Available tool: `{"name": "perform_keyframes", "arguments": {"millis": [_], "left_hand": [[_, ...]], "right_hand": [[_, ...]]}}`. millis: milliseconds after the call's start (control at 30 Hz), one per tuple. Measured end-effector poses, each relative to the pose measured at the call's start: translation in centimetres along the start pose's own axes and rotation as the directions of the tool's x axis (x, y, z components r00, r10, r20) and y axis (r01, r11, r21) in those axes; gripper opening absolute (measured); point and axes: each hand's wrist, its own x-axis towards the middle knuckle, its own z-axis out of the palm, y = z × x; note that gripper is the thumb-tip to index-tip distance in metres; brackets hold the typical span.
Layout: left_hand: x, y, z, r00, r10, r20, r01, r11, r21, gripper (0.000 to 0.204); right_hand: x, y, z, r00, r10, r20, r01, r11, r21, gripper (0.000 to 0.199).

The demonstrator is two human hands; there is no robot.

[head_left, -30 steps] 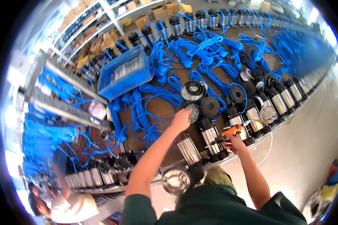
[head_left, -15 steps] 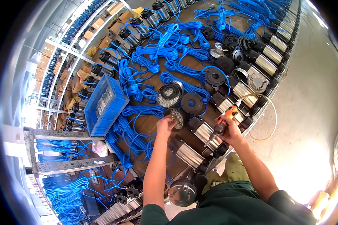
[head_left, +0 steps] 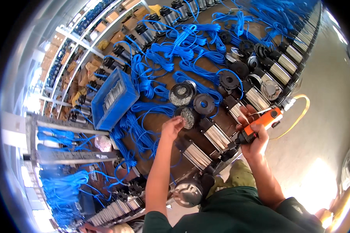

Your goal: The person assembles pump components on a production line by placing a circular metal plate onto a pump body and securing it using an orange pneumatic screwdriver. The person handles several pumps in succession, picking up screws from a container and driving them into the plates.

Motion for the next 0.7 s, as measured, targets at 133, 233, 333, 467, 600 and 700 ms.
{"name": "perform_keyframes", "arguments": {"millis": [133, 233, 333, 467, 600, 700], "left_hand": [[-9.7, 3.4, 3.4, 0.993, 0.109, 0.034, -0.104, 0.987, -0.118, 0.017], [-17.2, 4.3, 3.6, 0.985, 0.148, 0.091, -0.12, 0.958, -0.259, 0.018], [-24.5, 3.7, 5.3, 0.987, 0.153, 0.047, -0.124, 0.917, -0.378, 0.018], [-30.7, 0.9, 5.1, 0.986, 0.142, 0.089, -0.087, 0.888, -0.451, 0.03], [-34.1, -1.5, 5.0, 0.962, 0.266, 0.069, -0.193, 0.834, -0.517, 0.025], [-35.3, -2.8, 4.3, 0.925, 0.377, 0.053, -0.283, 0.774, -0.566, 0.018]], "right_hand": [[-2.9, -1.2, 3.0, 0.884, -0.334, 0.328, 0.392, 0.911, -0.129, 0.072], [-5.5, -1.4, 6.9, 0.777, -0.35, 0.523, 0.39, 0.92, 0.035, 0.064], [-7.5, -0.3, 9.5, 0.767, -0.237, 0.596, 0.2, 0.971, 0.13, 0.059], [-10.8, 2.4, 12.7, 0.761, -0.168, 0.626, 0.162, 0.984, 0.068, 0.043], [-12.8, 4.6, 13.5, 0.703, -0.139, 0.697, 0.12, 0.99, 0.077, 0.035], [-13.5, 5.7, 13.3, 0.654, -0.097, 0.75, 0.029, 0.994, 0.103, 0.034]]}}
